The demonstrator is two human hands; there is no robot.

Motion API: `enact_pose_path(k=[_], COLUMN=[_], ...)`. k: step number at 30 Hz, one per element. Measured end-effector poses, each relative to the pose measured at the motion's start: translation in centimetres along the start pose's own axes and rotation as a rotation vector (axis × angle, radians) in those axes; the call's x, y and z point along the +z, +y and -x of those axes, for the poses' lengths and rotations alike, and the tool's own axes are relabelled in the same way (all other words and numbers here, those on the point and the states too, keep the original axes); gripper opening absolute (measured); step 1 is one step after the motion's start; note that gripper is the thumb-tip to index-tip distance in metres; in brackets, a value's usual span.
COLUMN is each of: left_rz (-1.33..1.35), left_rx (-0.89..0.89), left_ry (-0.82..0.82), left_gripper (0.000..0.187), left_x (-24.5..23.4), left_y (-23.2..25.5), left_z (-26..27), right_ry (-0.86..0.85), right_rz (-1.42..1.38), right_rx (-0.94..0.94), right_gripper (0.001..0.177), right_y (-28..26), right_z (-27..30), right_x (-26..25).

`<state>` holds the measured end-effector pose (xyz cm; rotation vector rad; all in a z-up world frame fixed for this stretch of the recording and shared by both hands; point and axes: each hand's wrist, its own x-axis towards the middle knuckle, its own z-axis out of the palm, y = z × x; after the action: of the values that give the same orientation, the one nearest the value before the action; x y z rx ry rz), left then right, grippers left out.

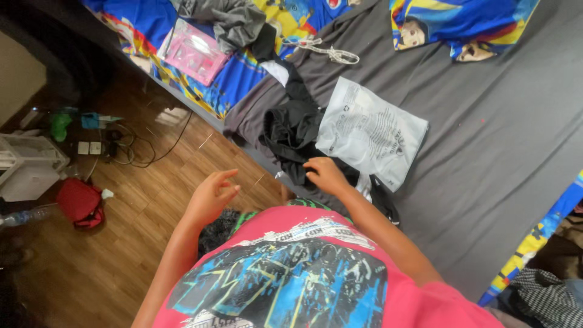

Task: The person picks up clothing items from the floor and a bag, unfolds a pink shirt, puts various black and grey items into a white plastic mailer bag, and then places a yellow comb and other small items onto a shelf.

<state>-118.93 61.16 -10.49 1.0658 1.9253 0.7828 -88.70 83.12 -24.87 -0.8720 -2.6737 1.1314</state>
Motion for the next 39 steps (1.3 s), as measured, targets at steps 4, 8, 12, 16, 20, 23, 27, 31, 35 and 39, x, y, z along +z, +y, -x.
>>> enact_pose_path(k=[4, 8, 12, 16, 20, 23, 27, 31, 35, 39], left_rz=[-0.013, 0.047, 0.132, 0.034, 0.101, 0.134, 0.129, 0.101, -0.155, -0.565], left_rx=[0.032, 0.030, -0.074, 0.009, 0.121, 0.259, 0.754, 0.919, 0.787, 0.652], left_ry=[-0.014, -0.064, -0.116, -0.130, -0.135, -0.148, -0.179, -0.477, -0.735, -0.847], left_gripper=[0.047, 0.047, 0.048, 0.049, 0.047, 0.056, 0.072, 0.070, 0.049, 0.040], left_x=[-0.2, -0.7, -2.3, -5.8, -8.3, -8.2, -5.4, -3.6, -3.6, -3.9], left_y=[-0.4, -1.9, -4.3, -3.7, -1.3, 2.7, 8.4, 11.0, 10.1, 7.3], left_z=[-1.2, -2.9, -2.3, -5.8, -8.1, -9.7, -11.3, -12.0, -13.4, -15.2], right_ry=[-0.095, -0.206, 0.225, 0.510, 0.561, 0.466, 0.281, 0.401, 0.589, 0.646], right_rz=[0.233, 0.368, 0.046, -0.205, -0.585, -0.747, -0.846, -1.061, -1.113, -0.906], right_rx=[0.056, 0.315, 0.287, 0.308, 0.367, 0.257, 0.132, 0.018, 0.006, 0.242], right_gripper=[0.033, 0.027, 0.026, 0.021, 0.029, 0.034, 0.036, 0.034, 0.031, 0.017], right_y=[-1.3, -0.7, 1.0, -2.9, -11.7, -18.4, -24.6, -26.0, -24.1, -23.6], right_z=[-1.3, -4.5, -2.9, -3.4, -4.3, -5.0, -3.6, -1.2, 1.7, 4.1], right_x=[1.4, 1.0, 1.1, -3.9, -8.5, -11.2, -13.0, -14.5, -15.5, -16.3])
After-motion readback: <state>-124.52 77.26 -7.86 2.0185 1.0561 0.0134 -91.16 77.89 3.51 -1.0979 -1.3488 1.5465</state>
